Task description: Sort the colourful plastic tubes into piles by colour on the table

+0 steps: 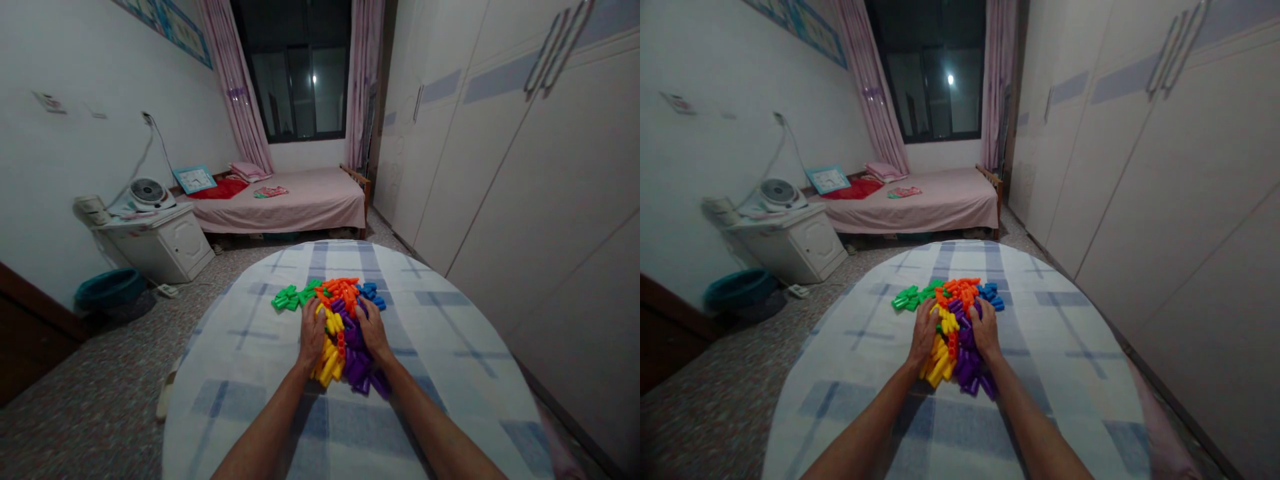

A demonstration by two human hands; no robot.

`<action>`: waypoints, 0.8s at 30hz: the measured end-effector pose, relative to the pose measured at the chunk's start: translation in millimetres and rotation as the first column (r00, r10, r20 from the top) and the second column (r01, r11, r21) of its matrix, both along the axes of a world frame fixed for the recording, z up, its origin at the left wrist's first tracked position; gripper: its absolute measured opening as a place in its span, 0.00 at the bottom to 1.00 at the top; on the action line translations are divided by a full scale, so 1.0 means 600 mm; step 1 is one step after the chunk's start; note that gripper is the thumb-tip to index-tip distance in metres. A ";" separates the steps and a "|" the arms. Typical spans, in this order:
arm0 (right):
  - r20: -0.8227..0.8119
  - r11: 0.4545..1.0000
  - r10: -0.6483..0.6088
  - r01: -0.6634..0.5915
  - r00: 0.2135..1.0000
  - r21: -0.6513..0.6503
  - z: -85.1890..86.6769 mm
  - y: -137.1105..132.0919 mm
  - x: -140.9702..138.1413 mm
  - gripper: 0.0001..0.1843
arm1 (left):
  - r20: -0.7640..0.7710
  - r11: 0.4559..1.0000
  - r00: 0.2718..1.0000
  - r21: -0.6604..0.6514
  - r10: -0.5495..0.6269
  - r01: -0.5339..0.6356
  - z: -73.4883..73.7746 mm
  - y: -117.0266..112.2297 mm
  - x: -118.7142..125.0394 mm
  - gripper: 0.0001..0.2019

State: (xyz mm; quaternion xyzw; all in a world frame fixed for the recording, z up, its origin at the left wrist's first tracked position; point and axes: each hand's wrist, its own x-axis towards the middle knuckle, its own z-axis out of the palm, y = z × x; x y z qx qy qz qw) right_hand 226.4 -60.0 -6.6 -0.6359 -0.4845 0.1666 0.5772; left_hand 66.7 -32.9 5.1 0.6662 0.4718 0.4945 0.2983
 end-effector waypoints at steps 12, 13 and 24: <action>0.021 0.939 0.333 -0.334 0.943 0.086 0.118 -0.060 -0.061 0.23 | 0.030 0.997 0.999 -0.066 -0.044 0.046 0.015 -0.006 -0.025 0.26; 0.058 0.957 0.275 -0.279 0.960 0.080 0.114 -0.077 -0.046 0.23 | 0.019 0.998 1.000 -0.067 -0.009 0.010 0.016 -0.014 -0.040 0.26; 0.392 0.968 -0.105 0.184 0.914 -0.172 -0.043 -0.194 0.001 0.25 | -0.238 0.993 0.969 -0.081 0.068 -0.090 -0.025 -0.093 -0.054 0.24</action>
